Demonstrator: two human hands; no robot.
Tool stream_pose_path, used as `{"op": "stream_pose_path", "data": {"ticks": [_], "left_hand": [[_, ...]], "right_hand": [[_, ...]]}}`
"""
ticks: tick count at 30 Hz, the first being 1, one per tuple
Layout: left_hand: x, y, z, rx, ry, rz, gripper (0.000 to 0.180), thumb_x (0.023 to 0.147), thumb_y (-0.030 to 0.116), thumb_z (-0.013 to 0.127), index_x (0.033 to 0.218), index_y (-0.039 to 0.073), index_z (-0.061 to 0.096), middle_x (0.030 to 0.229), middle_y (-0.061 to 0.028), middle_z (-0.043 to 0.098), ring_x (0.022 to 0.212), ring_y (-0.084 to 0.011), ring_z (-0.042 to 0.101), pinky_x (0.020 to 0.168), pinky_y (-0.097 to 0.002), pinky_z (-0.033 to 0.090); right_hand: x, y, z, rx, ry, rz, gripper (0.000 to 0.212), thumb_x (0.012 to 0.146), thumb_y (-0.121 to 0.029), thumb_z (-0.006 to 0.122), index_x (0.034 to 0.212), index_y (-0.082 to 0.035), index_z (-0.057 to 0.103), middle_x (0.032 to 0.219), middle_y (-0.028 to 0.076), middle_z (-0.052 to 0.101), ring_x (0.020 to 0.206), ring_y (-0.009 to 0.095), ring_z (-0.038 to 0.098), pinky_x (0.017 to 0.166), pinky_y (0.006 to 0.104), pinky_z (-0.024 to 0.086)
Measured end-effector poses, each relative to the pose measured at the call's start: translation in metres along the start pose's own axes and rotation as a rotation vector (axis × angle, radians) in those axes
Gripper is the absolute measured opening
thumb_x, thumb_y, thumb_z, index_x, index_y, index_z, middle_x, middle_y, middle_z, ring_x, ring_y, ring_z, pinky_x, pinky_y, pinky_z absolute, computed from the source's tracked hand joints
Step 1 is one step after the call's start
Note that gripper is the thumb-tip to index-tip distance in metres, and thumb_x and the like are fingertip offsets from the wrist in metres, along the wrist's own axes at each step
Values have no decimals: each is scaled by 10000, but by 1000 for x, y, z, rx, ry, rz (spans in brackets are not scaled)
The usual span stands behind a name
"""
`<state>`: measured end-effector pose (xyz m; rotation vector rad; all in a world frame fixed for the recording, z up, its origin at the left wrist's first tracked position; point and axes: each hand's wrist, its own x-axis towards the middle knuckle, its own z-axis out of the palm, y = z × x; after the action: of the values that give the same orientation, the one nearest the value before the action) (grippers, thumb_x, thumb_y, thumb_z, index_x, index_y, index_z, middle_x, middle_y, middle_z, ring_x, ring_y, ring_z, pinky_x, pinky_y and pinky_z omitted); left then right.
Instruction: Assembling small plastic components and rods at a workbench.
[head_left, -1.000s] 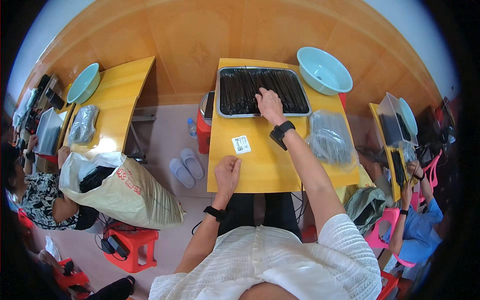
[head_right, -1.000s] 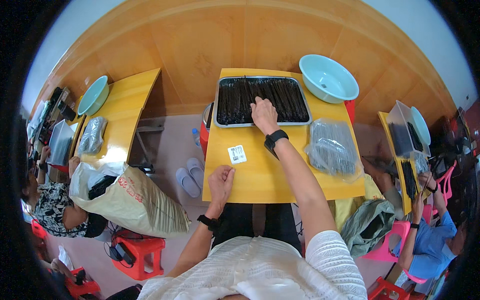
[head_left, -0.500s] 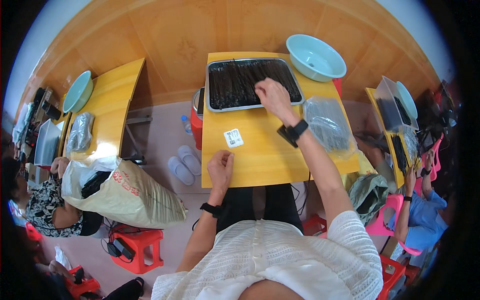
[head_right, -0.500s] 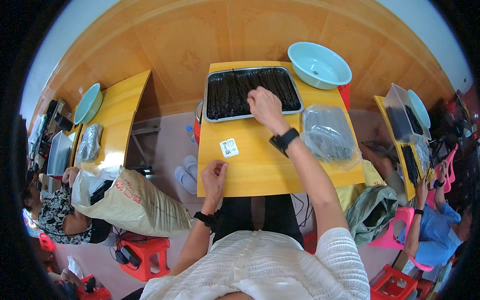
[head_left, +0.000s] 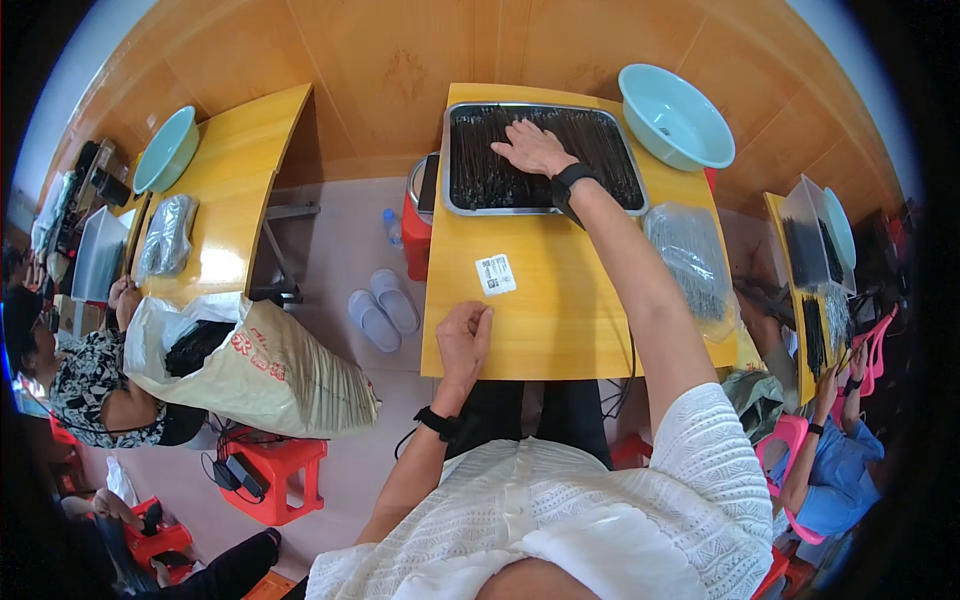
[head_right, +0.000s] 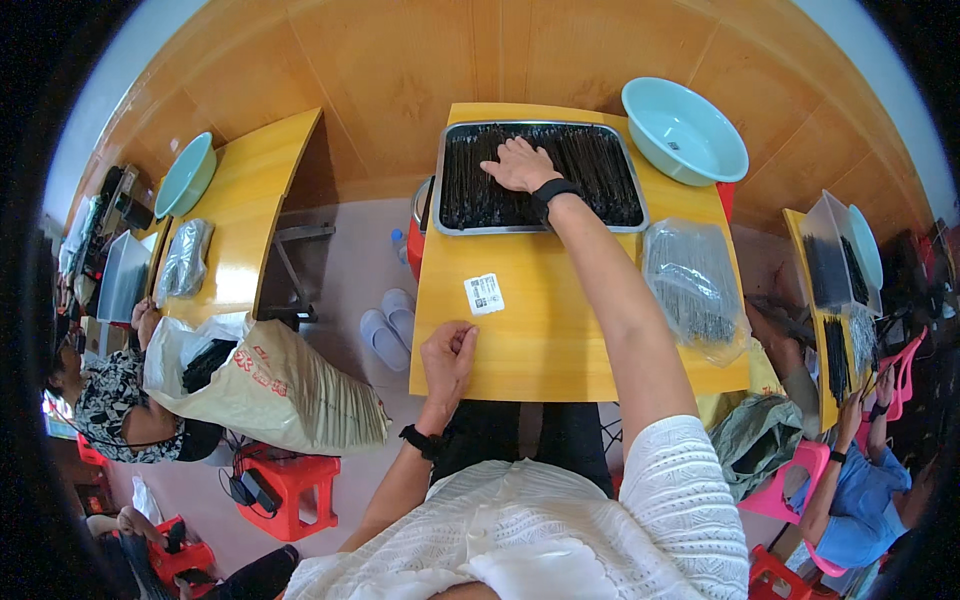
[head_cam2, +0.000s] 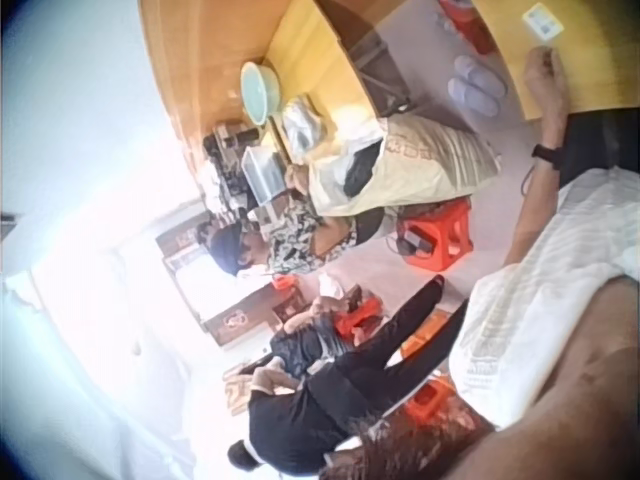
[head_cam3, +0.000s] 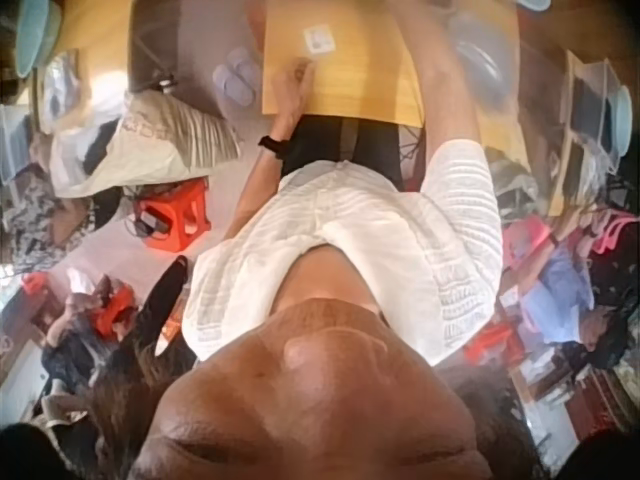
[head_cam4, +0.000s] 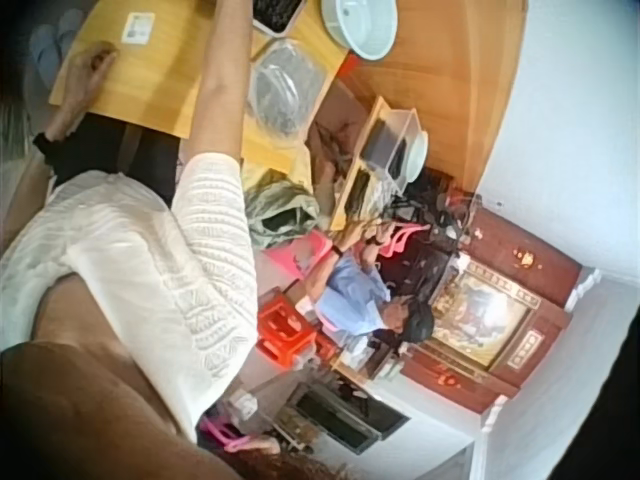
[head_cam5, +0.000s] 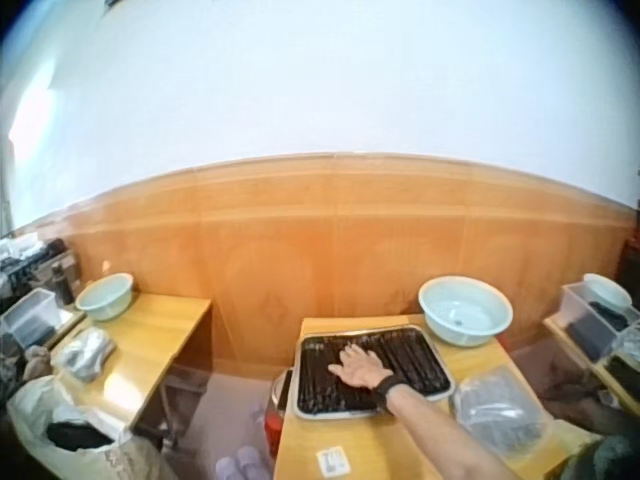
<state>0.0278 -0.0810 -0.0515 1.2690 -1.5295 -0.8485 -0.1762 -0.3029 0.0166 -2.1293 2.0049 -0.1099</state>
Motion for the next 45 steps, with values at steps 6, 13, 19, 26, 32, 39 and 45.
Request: {"op": "stream_pose_path", "data": {"ticks": [6, 13, 19, 26, 32, 39, 45], "left_hand": [[0, 0, 0, -19, 6, -13, 69, 756, 27, 624, 748, -25, 579, 601, -111, 552, 469, -160, 507, 467, -264, 405], [1, 3, 1, 6, -10, 11, 64, 758, 29, 617, 763, -30, 592, 592, -103, 557, 473, -149, 505, 474, -265, 410], [2, -2, 0, -21, -22, 36, 71, 769, 34, 604, 770, -36, 591, 591, -83, 563, 478, -117, 488, 471, -247, 396], [3, -6, 1, -20, -73, 53, 79, 782, 50, 589, 774, -29, 594, 571, -31, 527, 495, -73, 455, 474, -224, 382], [1, -13, -6, -6, -89, -3, 73, 798, 49, 583, 775, -19, 595, 567, 9, 508, 488, -48, 445, 459, -201, 368], [2, -9, -5, -65, -135, -35, 101, 830, 88, 576, 803, -9, 581, 564, 12, 500, 457, -38, 431, 419, -182, 343], [3, -12, -5, -16, -156, -1, 115, 837, 108, 583, 799, -1, 585, 553, 6, 503, 440, -36, 427, 401, -175, 323]], "right_hand": [[-9, -6, 1, 38, 86, -3, 553, 882, -457, 344, 1201, -21, 461, 1320, 130, 390, 1278, 261, 273, 1029, 494, 216], [-51, 20, -24, 288, 529, -137, 412, 882, -334, 407, 1039, 11, 568, 1102, 177, 543, 1082, 310, 469, 916, 393, 368], [-200, 31, -38, 624, 636, -23, 219, 829, -182, 544, 917, 5, 615, 887, 161, 610, 846, 281, 584, 723, 334, 442], [-370, 52, 37, 839, 473, 367, 194, 829, -128, 551, 931, 22, 621, 789, 95, 642, 721, 151, 618, 630, 261, 464], [-433, 42, 59, 1109, 624, 687, 165, 830, -97, 543, 919, 16, 624, 759, 58, 630, 692, 128, 616, 618, 244, 471], [-451, 30, 94, 974, 645, 602, 134, 802, -73, 548, 872, 15, 619, 696, 114, 630, 640, 151, 611, 577, 260, 462], [-484, 28, 123, 1056, 707, 708, 138, 794, -81, 544, 862, 13, 620, 685, 106, 626, 624, 145, 596, 563, 273, 453]]}}
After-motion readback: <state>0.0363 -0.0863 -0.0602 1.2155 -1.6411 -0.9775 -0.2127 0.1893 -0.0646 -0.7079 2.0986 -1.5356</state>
